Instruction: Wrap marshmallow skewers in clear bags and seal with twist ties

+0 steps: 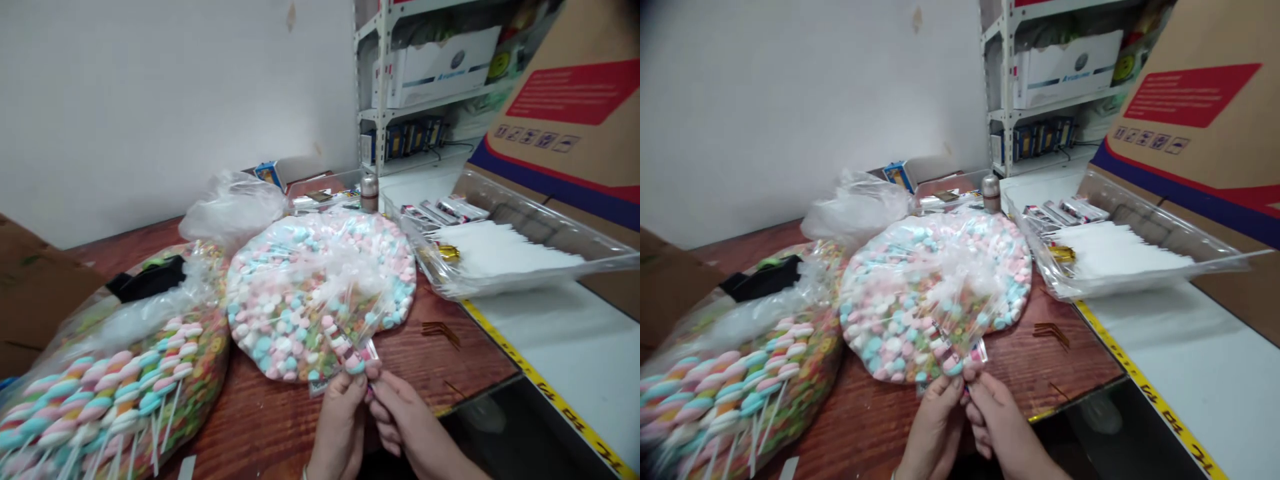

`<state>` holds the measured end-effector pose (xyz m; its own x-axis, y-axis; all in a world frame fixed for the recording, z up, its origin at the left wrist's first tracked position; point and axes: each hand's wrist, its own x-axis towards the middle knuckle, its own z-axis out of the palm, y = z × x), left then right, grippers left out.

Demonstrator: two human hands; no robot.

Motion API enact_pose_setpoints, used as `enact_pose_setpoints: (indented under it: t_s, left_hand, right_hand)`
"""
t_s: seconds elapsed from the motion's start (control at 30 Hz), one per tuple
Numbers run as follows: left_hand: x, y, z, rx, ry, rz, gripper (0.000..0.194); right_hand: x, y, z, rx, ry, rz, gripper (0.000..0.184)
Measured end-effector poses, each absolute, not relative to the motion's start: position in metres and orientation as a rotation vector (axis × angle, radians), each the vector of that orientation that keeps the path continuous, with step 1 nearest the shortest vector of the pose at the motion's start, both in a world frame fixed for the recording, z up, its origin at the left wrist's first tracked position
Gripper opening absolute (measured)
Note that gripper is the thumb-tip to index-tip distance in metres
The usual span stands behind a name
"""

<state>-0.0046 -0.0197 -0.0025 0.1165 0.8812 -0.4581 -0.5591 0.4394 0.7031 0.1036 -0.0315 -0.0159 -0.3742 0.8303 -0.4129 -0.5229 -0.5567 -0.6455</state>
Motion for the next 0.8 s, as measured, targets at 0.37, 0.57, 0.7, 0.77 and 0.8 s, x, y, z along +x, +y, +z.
enact_pose_setpoints:
  t_s: [0.37,0.57,0.7,0.77,0.8]
  left_hand:
    - [-0.011,-0.020,0.003,0.366,0.971,0.958,0.020]
    - [-0.017,-0.010,0.002,0.478,1.118,1.167,0.028]
    - [-0.023,-0.005,-0.002,0.614,1.179,1.224,0.027]
    - [-0.025,-0.006,-0.008,0.693,1.192,1.216,0.024]
    - [-0.027,-0.007,-0.010,0.741,1.204,1.207,0.023]
  right_hand:
    - [0.105,-0.035,-0.006,-0.958,-0.877,1.946,0.034]
    - [0.188,-0.038,0.009,-1.723,-1.723,0.948,0.011]
    - [0.226,-0.032,-0.010,-1.943,-1.782,0.710,0.012]
    - [0.229,-0.027,-0.018,-1.916,-1.775,0.744,0.014]
    - [0.228,-0.023,-0.020,-1.886,-1.765,0.778,0.015]
